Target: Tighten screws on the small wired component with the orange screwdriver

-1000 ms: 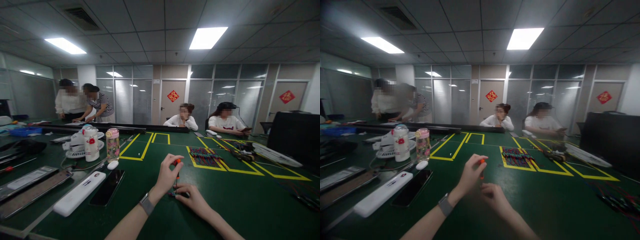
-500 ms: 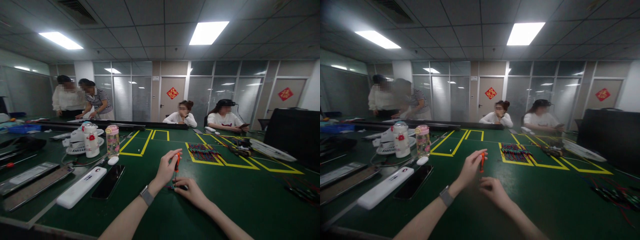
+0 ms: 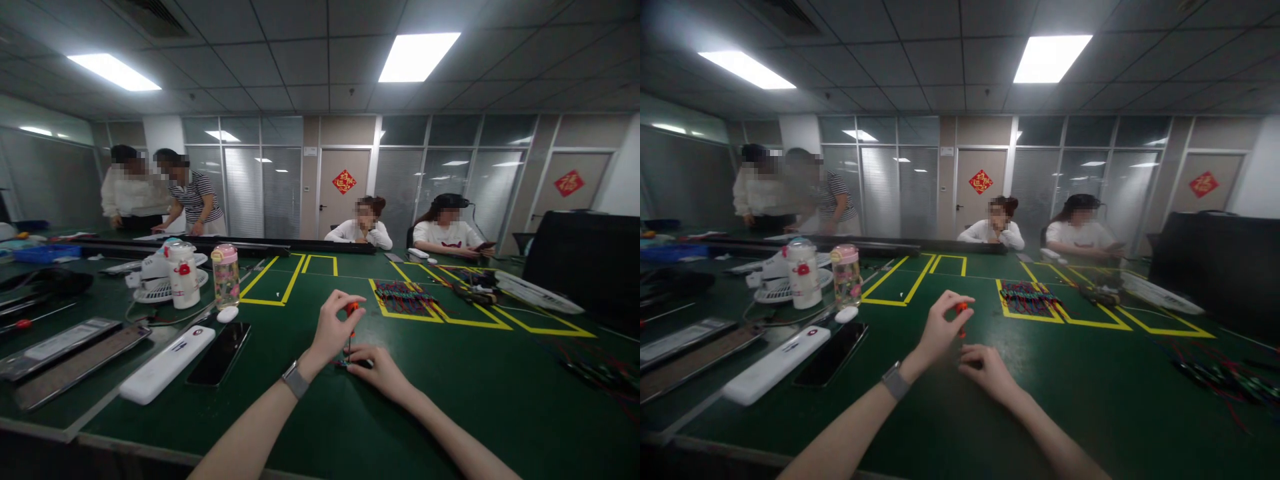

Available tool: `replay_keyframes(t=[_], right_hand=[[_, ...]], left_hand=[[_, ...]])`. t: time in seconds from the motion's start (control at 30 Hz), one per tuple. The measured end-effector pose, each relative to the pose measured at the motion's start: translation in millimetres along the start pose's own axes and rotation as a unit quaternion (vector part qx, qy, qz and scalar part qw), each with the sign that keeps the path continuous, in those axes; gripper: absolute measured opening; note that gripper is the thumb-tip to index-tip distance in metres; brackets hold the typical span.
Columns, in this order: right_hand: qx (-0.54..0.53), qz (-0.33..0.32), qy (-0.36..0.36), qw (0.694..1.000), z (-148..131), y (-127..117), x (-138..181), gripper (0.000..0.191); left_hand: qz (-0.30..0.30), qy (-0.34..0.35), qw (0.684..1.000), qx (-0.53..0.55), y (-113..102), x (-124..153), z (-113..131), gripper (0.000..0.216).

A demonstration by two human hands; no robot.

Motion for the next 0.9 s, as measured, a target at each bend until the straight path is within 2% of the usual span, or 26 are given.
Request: replay_keyframes(t=[0.07, 0.23, 0.43, 0.57, 0.77, 0.9], right_hand=[[0.001, 0.006, 0.004, 1.000, -0.7, 0.3, -0.2, 0.020], [-0.001, 0.019, 0.014, 1.000, -1.0, 2.3, -0.6, 0.016], [-0.022, 0.038, 0.024, 0.999, 4.5, 4.9, -0.8, 0.013], [-0.033, 0.034, 0.028, 0.998, 4.6, 5.2, -0.9, 0.009], [-0.037, 0.030, 0.024, 0.999, 5.5, 4.7, -0.6, 0.009], [-0.055, 0.036, 0.029, 0.997, 6.8, 5.7, -0.6, 0.012]], left_hand=[[-0.001, -0.001, 1.000, 0.005, 0.4, -0.5, -1.0, 0.025], [-0.052, -0.038, 0.996, 0.069, 1.9, -0.6, -3.5, 0.032], [-0.028, -0.031, 0.999, 0.032, 0.1, -0.5, -3.0, 0.027], [-0.071, -0.052, 0.992, 0.090, 1.4, -1.7, -3.0, 0.034], [-0.005, -0.014, 1.000, 0.022, -2.9, -1.8, -1.5, 0.023], [-0.067, -0.045, 0.993, 0.088, -1.2, -2.3, -2.4, 0.034]])
Point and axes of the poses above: each hand's wrist, its own x-axis away from the middle knuckle, its own y-axis out of the palm, z = x × y, the point moved 1 cm from there along -x, towards the middle knuckle, and after that the axes turned 4 degrees about -y, right-handed, at the moved point
